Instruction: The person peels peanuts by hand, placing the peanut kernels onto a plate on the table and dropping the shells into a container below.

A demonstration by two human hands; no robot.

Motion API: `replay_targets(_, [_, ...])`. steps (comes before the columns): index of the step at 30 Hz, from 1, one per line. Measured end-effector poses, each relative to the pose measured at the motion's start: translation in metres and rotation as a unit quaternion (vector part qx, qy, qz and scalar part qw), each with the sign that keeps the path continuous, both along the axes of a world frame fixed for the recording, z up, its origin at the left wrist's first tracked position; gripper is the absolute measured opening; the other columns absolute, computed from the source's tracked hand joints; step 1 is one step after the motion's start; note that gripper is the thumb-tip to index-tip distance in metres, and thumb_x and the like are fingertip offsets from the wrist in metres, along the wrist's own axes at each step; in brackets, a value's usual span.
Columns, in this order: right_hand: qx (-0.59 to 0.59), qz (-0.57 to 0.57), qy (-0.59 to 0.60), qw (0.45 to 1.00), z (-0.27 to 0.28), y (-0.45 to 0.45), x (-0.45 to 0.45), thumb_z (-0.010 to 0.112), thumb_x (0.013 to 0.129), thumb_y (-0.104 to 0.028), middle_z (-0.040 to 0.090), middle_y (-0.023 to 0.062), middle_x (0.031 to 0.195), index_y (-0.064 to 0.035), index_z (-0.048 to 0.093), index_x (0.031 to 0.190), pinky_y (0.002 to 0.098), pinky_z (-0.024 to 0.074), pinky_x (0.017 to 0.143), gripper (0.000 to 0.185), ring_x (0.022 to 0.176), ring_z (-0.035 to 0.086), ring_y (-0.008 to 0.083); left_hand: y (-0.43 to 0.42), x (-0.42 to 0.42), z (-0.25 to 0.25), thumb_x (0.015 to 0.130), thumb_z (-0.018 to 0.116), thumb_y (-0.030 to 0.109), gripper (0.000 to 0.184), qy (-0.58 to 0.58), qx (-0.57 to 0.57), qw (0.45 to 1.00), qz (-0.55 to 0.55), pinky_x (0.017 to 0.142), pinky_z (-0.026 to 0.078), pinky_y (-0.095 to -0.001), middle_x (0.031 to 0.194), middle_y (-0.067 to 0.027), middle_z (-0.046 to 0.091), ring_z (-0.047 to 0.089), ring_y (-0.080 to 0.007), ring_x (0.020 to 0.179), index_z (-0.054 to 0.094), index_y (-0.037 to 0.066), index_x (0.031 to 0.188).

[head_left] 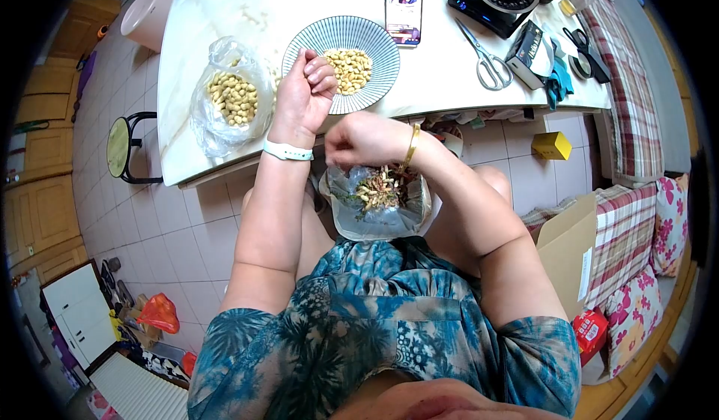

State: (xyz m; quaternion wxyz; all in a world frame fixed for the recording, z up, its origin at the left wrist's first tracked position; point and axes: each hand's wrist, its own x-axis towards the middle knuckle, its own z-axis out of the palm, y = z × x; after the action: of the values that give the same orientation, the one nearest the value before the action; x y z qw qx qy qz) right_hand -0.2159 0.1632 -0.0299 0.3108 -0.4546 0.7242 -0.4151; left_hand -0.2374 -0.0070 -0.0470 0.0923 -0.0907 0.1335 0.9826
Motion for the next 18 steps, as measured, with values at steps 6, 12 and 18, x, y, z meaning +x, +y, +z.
replay_targets(6, [-0.144,-0.208,0.097,0.963,0.010,0.000,-0.015,0.074,0.085,-0.023,0.069,0.0172,0.074,-0.0045,0.073,0.087,0.0406,0.0547,0.064,0.019,0.066,0.069,0.0330,-0.001,-0.005,-0.003,0.111,0.039,0.018,0.023,-0.007,-0.015,1.000,0.014,0.084,0.056,-0.0306,0.113,-0.0109,0.063,0.064,-0.0211,0.102,0.055,0.002,0.118])
replay_targets(12, [-0.147,-0.357,0.225,0.895,0.006,0.002,-0.035,0.074,0.085,-0.017,0.068,0.0092,0.086,-0.0085,0.073,0.095,0.0395,0.0547,0.067,0.013,0.074,0.068,0.0300,0.007,-0.001,-0.001,0.112,0.032,0.025,0.038,0.016,-0.075,0.997,0.030,0.101,0.053,-0.0391,0.137,-0.0186,0.057,0.057,-0.0288,0.127,0.050,-0.002,0.131])
replay_targets(18, [-0.158,-0.378,0.318,0.855,-0.001,-0.012,-0.040,0.073,0.085,-0.015,0.067,0.0065,0.088,-0.0104,0.073,0.091,0.0381,0.0563,0.067,0.008,0.080,0.069,0.0282,0.022,0.007,0.009,0.112,0.024,0.026,0.043,-0.019,-0.118,0.992,0.028,0.111,0.044,-0.0381,0.139,-0.0183,0.056,0.055,-0.0264,0.128,0.048,-0.002,0.135])
